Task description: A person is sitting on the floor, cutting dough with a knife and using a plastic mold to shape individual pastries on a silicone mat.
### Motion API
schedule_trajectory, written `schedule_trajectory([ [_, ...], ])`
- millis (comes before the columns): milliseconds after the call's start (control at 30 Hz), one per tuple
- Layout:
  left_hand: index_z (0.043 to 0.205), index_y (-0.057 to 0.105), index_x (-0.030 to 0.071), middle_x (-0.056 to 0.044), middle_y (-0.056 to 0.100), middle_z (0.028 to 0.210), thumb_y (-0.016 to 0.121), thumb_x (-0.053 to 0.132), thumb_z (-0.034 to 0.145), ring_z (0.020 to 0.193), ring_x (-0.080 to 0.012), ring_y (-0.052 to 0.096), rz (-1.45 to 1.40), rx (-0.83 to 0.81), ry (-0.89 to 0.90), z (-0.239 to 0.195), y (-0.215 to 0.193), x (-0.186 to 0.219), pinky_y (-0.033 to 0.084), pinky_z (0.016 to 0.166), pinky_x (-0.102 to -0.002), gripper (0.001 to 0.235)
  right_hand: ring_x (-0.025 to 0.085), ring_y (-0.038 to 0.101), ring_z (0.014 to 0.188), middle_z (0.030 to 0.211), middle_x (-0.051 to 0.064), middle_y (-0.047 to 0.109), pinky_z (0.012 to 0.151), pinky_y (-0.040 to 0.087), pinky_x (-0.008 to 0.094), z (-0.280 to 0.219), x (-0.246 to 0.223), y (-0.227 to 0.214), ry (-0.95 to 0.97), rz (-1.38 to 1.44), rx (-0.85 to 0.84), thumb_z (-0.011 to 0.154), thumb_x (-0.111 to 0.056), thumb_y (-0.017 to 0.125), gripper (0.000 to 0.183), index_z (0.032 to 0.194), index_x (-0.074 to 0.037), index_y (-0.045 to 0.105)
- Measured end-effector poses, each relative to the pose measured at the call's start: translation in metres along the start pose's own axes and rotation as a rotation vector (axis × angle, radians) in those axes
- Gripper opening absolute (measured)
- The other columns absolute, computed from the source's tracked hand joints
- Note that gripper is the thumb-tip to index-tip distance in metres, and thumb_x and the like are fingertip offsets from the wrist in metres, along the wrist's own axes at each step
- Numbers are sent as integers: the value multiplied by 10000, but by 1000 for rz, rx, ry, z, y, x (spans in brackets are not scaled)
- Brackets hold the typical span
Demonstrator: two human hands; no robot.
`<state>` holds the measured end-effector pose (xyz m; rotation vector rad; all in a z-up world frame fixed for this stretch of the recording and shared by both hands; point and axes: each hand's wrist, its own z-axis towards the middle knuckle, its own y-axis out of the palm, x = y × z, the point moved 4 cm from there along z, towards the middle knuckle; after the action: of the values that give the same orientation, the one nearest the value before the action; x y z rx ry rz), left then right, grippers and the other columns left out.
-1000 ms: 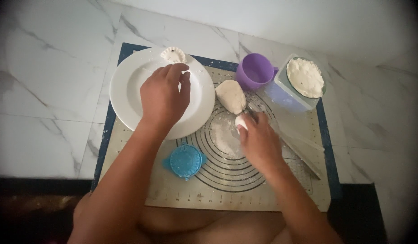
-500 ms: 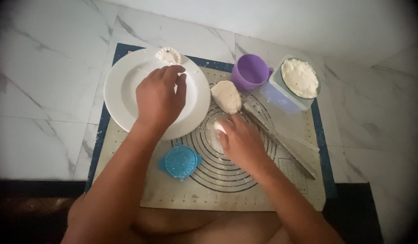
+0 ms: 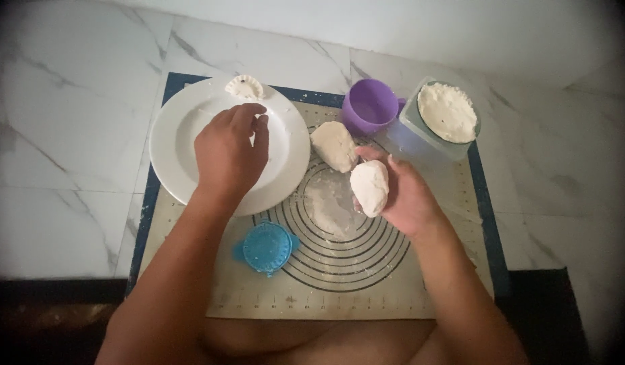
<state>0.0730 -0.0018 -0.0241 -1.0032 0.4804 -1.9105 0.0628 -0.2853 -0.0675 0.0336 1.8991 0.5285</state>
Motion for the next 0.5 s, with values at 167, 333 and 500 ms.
schedule_trajectory([
  [167, 1063, 763, 119, 10, 721, 759, 705, 101, 982, 732, -158, 717, 53, 19, 11, -2, 5, -2, 561, 626, -285, 102, 220, 712, 727, 1013, 131, 703, 587, 581, 362, 15, 1, 13, -83, -87, -73, 922, -386, 679, 402, 1237, -149, 599],
  [333, 1081, 759, 132, 13, 701, 739, 713, 116, 988, 723, -174, 710, 69, 38, 34, -4, 6, -4, 567, 634, -299, 106, 222, 706, 635, 846, 140, 660, 507, 583, 328, 33, -9, 29, -135, -81, -116, 935, -346, 697, 379, 1209, -103, 598],
  [500, 1075, 774, 105, -9, 724, 756, 713, 79, 988, 724, -191, 723, 29, 30, 21, -5, 13, -4, 575, 649, -317, 110, 240, 691, 628, 887, 177, 682, 505, 553, 335, 45, 4, 14, -191, 75, -12, 944, -348, 709, 387, 1205, -88, 590],
])
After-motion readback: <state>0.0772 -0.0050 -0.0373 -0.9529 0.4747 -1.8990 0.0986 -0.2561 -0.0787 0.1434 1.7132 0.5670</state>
